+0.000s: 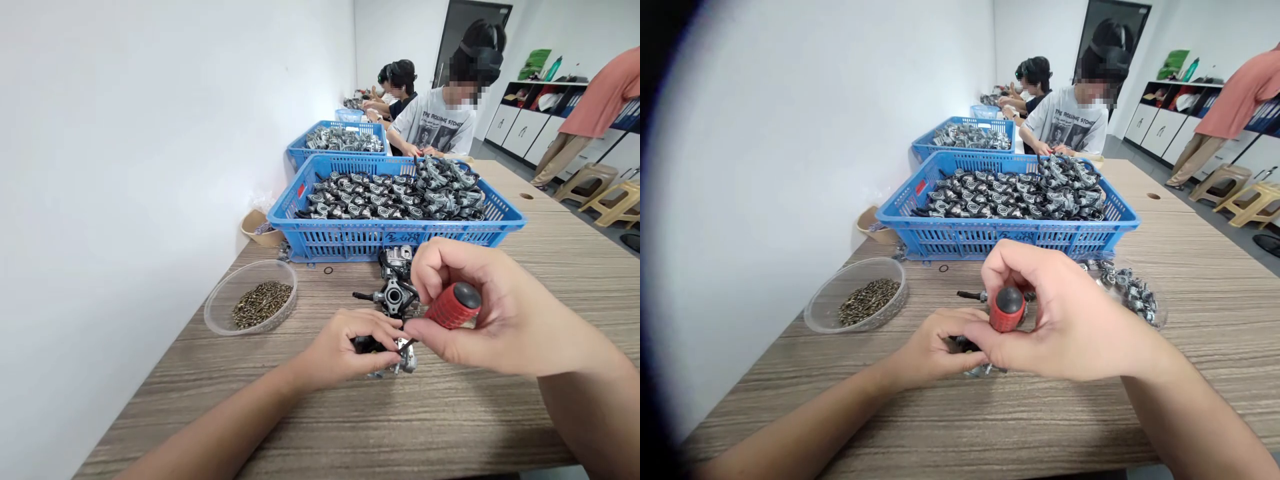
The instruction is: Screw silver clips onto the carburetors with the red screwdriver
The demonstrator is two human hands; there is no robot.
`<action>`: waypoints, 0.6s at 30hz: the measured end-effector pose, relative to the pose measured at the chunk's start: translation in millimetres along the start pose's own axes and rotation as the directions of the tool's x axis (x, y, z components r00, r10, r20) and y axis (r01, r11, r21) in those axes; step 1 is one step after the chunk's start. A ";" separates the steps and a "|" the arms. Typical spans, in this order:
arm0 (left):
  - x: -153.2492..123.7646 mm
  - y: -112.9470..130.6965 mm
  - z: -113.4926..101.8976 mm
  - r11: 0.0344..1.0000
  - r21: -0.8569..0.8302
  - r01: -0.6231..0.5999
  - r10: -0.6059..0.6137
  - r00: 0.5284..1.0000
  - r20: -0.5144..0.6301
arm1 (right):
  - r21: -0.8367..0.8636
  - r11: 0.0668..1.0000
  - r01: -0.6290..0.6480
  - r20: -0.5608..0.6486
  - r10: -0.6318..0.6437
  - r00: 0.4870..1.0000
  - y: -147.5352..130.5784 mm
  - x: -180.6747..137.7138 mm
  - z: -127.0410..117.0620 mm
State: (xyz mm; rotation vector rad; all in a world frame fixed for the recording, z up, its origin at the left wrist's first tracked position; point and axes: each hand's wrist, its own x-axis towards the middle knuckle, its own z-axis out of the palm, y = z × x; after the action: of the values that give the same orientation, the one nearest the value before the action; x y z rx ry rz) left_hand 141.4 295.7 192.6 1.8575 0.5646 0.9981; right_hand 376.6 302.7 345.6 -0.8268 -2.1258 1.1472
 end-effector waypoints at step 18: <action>0.6 0.6 -6.2 0.999 -0.046 0.027 -0.024 0.998 0.055 | 0.178 0.961 0.210 0.029 -0.218 0.975 4.9 -0.6 9.1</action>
State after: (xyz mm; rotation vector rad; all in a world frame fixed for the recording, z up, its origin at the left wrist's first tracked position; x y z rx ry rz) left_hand 136.5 299.0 194.9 1.8266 0.5272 0.9337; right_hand 371.5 299.8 337.0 -0.4813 -2.0595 1.2261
